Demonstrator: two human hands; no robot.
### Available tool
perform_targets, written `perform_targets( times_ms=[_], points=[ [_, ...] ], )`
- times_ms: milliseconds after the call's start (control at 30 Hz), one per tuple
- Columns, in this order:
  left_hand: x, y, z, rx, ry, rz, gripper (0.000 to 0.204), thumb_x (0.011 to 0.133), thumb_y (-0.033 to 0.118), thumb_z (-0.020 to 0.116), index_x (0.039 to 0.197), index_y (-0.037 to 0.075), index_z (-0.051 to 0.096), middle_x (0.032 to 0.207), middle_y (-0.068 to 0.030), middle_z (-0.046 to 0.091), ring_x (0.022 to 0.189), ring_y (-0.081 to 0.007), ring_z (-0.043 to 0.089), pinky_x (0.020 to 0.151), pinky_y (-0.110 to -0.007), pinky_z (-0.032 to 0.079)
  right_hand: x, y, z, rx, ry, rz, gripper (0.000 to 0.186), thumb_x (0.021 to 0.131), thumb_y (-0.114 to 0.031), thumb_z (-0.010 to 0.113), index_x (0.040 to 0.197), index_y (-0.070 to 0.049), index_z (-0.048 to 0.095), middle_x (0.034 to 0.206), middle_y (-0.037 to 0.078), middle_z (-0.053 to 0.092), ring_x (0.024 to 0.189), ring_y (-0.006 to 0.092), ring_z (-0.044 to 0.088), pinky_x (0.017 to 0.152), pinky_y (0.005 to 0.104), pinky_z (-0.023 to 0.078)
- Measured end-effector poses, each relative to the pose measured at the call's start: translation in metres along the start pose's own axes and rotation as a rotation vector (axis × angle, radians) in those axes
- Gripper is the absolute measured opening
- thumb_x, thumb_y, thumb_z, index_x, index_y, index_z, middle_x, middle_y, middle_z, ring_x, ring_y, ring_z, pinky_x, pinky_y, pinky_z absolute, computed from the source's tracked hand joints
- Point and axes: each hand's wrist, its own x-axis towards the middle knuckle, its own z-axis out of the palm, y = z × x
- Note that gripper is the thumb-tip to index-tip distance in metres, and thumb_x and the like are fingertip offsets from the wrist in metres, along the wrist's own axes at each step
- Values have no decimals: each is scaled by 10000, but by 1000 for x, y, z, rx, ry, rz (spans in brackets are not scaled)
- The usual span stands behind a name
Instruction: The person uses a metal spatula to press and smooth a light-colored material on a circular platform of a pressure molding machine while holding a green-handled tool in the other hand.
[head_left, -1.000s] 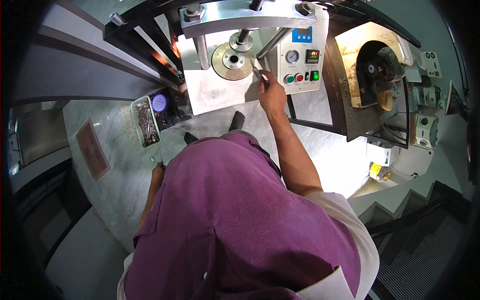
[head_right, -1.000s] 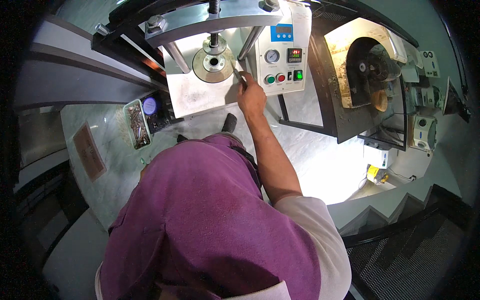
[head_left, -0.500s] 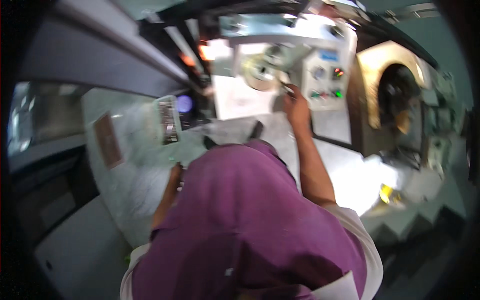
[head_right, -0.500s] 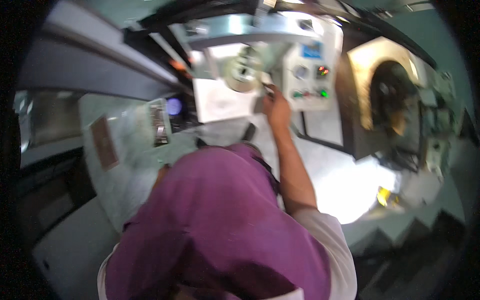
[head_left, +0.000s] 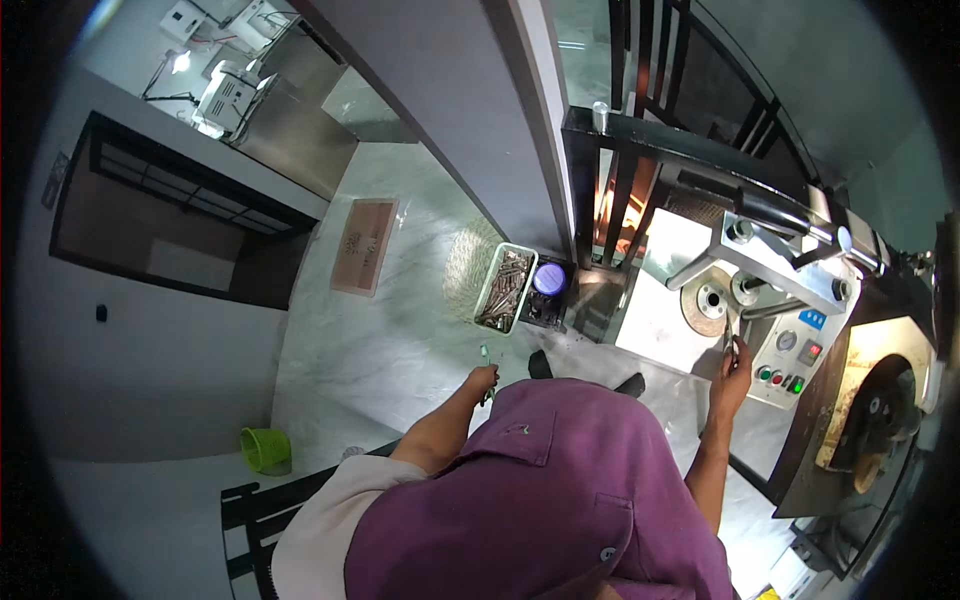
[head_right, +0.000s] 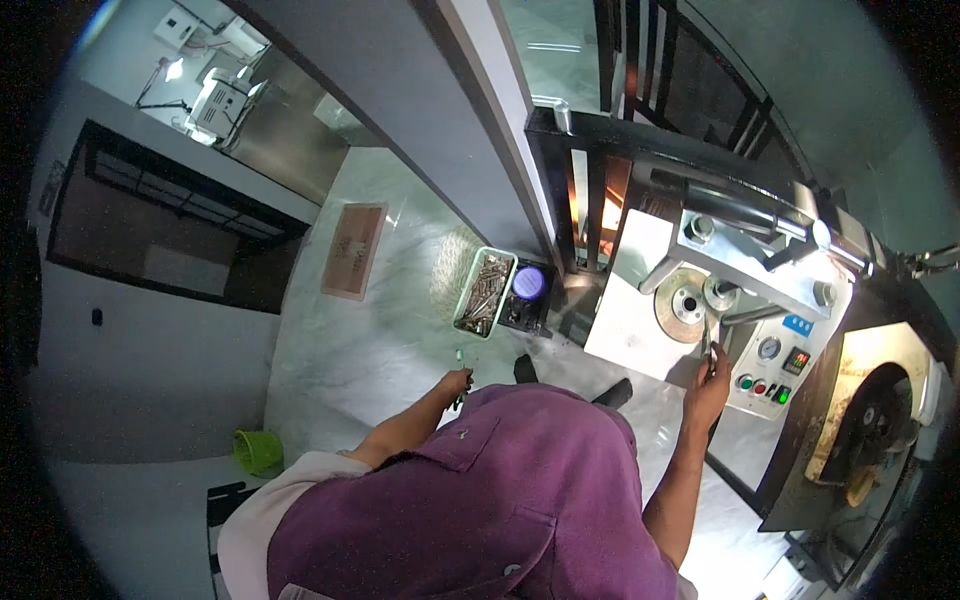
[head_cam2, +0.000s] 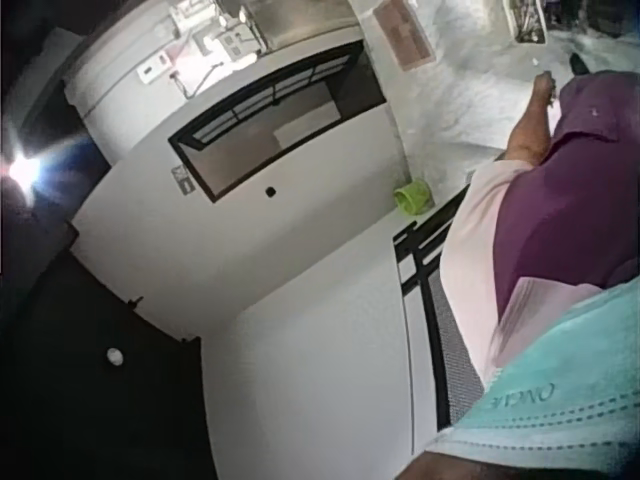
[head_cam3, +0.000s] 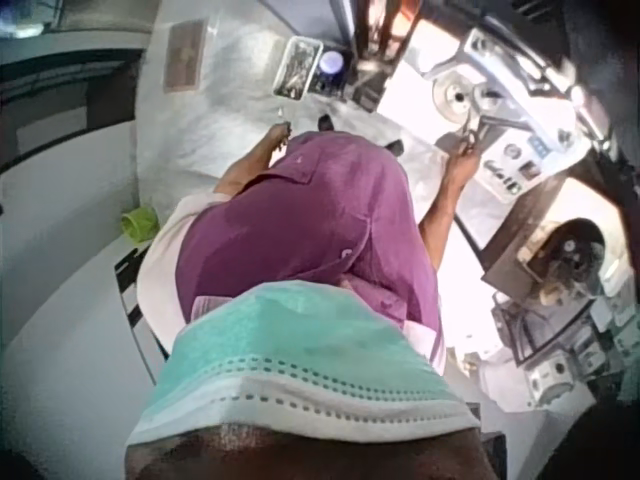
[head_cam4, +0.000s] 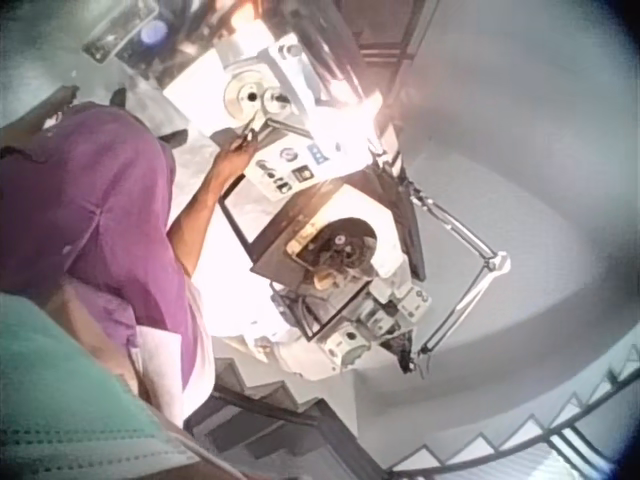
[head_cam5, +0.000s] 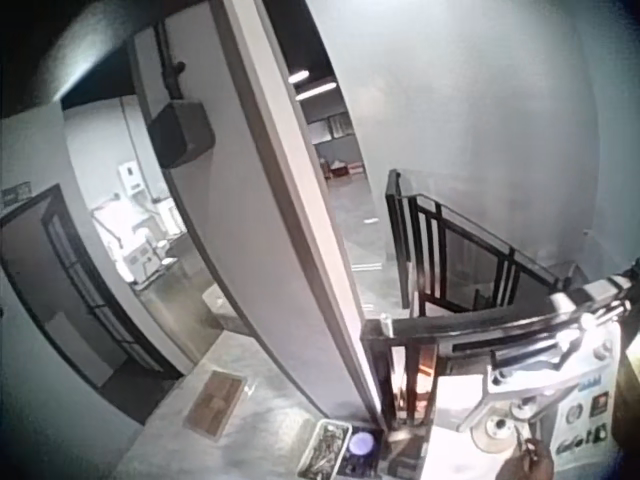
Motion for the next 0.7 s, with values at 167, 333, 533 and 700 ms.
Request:
perform_targets(
  times_ms=[167,333,533,700],
  points=[
    [14,-15,-5,173,-39,136,402,895,347,519,966,-25,656,847,-126,669,696,-237,603,642,-386,462,-1,6,8,-5,66,-103,295,947,-160,570,1228,-84,615,763,56,541,647,139,461,598,293,412],
    [14,-8,7,50,-21,5,399,889,342,517,956,-26,655,845,-126,668,708,-239,604,648,-389,457,1,2,2,-47,40,-31,283,953,-182,564,1227,-140,621,635,29,467,574,131,431,544,300,386],
    [15,-8,8,2,-13,19,381,887,334,535,911,-30,647,815,-115,652,691,-235,583,636,-380,441,3,-8,-2,-39,-26,-12,294,947,-145,545,1233,-115,606,712,107,565,606,201,516,591,336,434],
    [12,-7,9,-87,10,-26,397,891,348,538,910,-34,647,818,-114,651,679,-233,572,630,-386,437,0,-13,-7,-50,-57,86,298,941,-180,552,1230,-147,619,679,66,538,609,158,491,586,317,424]
  ],
)
